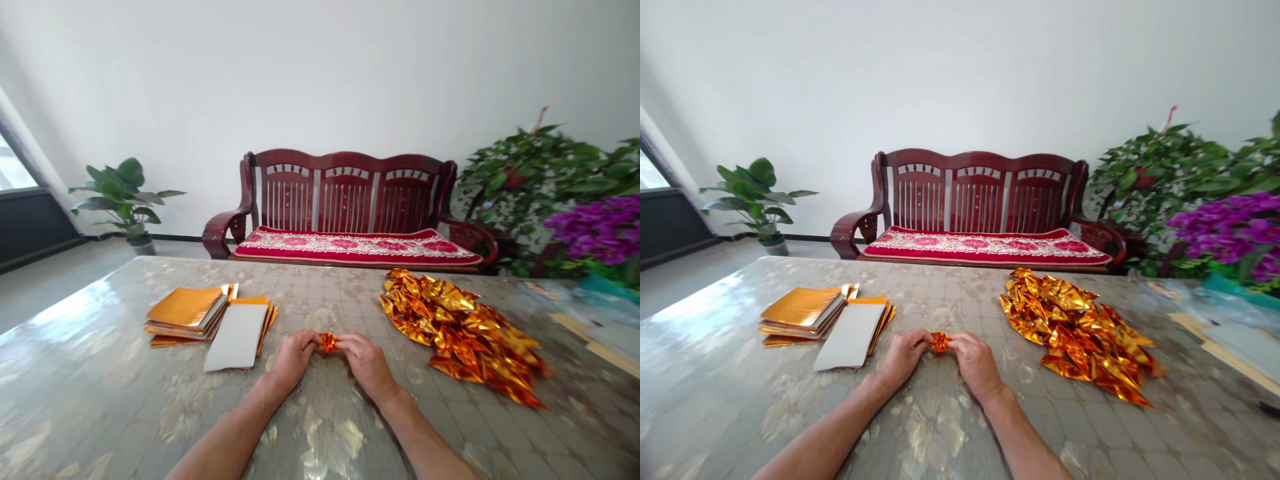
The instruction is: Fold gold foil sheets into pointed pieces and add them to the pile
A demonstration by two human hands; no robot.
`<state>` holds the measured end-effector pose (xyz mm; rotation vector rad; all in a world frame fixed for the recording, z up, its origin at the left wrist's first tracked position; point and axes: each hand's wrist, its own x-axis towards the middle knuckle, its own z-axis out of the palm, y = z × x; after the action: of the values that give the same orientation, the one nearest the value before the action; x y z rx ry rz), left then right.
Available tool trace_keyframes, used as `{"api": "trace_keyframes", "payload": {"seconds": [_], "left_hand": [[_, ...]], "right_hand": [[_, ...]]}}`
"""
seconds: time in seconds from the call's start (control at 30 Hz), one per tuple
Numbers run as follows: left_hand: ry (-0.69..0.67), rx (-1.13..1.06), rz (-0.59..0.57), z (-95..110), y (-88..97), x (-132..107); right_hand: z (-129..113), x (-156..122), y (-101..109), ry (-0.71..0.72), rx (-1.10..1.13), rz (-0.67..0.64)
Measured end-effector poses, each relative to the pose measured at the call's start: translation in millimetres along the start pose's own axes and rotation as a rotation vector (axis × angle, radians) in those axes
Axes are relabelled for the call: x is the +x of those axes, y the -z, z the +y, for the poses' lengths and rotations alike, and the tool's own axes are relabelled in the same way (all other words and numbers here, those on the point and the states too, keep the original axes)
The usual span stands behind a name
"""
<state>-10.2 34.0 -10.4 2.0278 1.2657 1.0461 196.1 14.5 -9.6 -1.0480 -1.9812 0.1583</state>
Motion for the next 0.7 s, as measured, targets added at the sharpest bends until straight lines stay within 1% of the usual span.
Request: {"api": "trace_keyframes", "payload": {"seconds": [0.17,0.33,0.53,0.7], "left_hand": [[-0.009,-0.005,0.014,0,1.4,0],[-0.022,0.034,0.014,5,1.9,0],[0.055,0.028,0.047,7,2.5,2],[0.061,0.021,0.064,9,3.6,2]], "right_hand": [[-2,1,2,-0.029,0.027,-0.018],[-2,4,4,-0.015,0.029,-0.013],[-4,3,1,-0.037,0.023,-0.041],[-4,2,2,-0.029,0.064,-0.045]]}}
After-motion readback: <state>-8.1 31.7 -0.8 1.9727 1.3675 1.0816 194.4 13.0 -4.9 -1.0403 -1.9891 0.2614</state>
